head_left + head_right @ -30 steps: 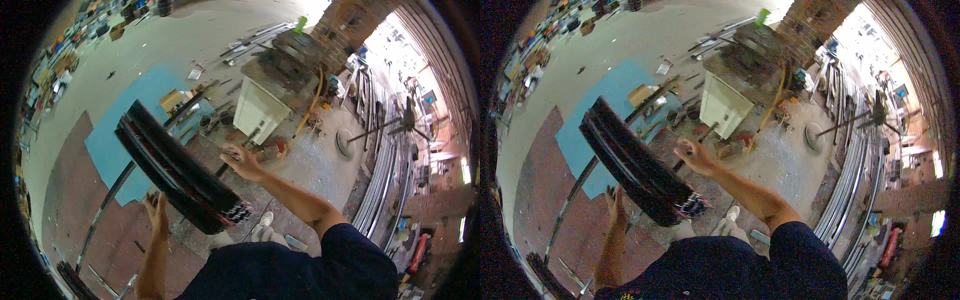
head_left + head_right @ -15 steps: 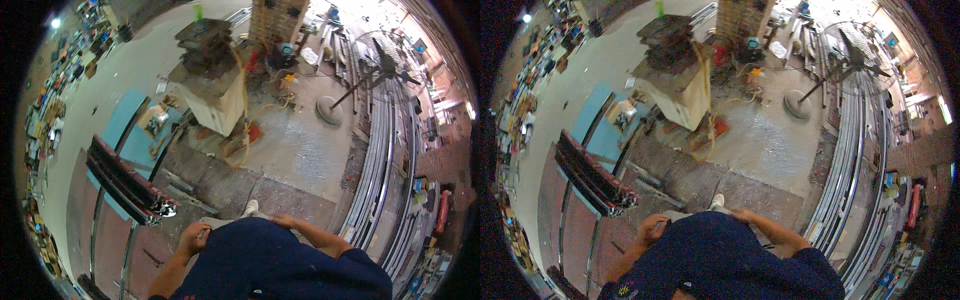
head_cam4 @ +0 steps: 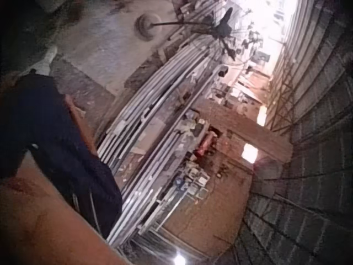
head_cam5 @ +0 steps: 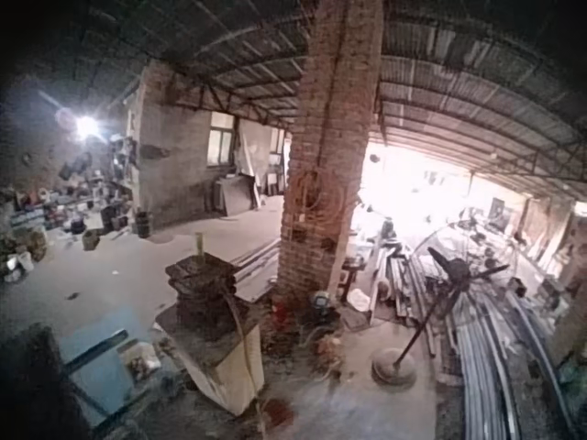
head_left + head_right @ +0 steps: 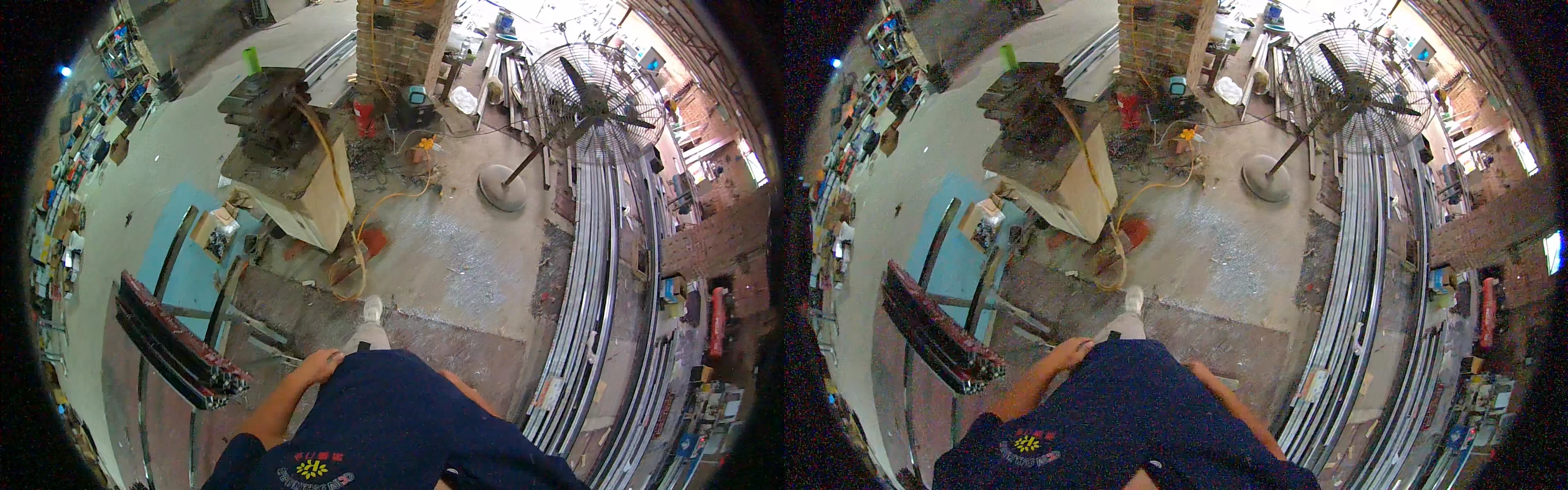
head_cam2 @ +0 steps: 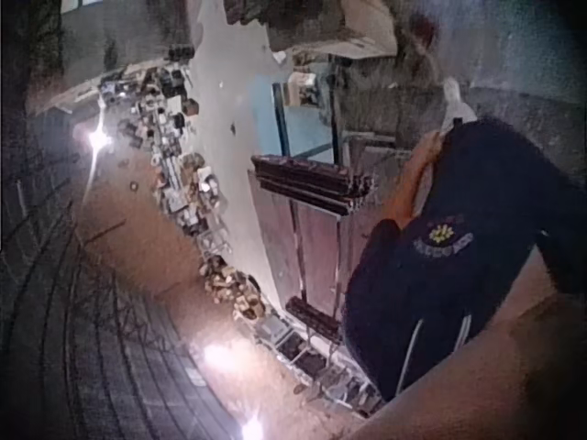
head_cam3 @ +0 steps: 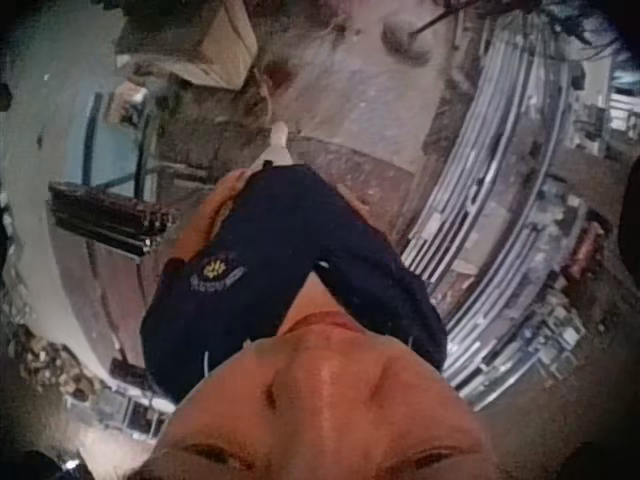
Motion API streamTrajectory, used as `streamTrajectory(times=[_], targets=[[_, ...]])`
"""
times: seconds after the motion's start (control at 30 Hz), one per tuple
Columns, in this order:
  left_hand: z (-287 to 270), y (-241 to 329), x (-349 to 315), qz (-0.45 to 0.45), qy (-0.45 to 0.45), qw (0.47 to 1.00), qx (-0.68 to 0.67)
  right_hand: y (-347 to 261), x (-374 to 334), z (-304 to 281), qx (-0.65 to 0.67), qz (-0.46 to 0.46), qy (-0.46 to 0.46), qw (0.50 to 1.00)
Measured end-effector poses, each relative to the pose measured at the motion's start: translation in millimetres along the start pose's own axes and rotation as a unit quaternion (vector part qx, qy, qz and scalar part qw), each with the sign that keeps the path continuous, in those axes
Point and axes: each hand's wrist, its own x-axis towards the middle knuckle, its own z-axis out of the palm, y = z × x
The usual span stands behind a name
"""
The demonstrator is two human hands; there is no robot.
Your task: The person picks up a handheld device and interacts with it, then repeatedly picks up long metal profiles from a rack, inspects them, and places them back. The person handles the profiles one at a time in a repetitive cycle.
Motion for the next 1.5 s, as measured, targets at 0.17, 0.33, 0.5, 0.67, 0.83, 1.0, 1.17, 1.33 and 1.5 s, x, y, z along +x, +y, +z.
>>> streamTrajectory(times=[0.17, 0.33, 0.5, 0.67, 0.83, 1.0, 1.17, 1.33, 1.5], targets=[[-19, 26, 81, -0.068, -0.059, 0.996, 0.015, 30, 16, -36, 0.009, 0.137, 0.014, 0.990], [-76, 76, 213, -0.066, -0.131, 0.985, 0.091, 58, 56, -92, 0.012, 0.242, 0.052, 0.969], [-159, 146, 335, 0.054, -0.069, 0.979, 0.182, -2, 82, -200, 0.045, 0.228, 0.163, 0.959], [-238, 206, 436, 0.066, 0.010, 0.993, 0.095, -73, 103, -310, 0.141, 0.196, 0.278, 0.930], [-291, 250, 492, 0.034, 0.091, 0.991, 0.091, -71, 135, -366, 0.172, 0.215, 0.230, 0.933], [-281, 234, 534, 0.014, 0.037, 0.997, 0.073, 2, 204, -415, 0.135, 0.184, 0.206, 0.952], [-307, 245, 572, -0.019, -0.011, 0.973, 0.232, -48, 238, -524, 0.084, 0.199, 0.220, 0.951], [-378, 281, 688, -0.039, -0.035, 0.973, 0.227, -45, 256, -574, 0.125, 0.199, 0.272, 0.933], [-416, 251, 841, -0.025, -0.072, 0.953, 0.292, -86, 264, -557, 0.112, 0.302, 0.326, 0.889]])
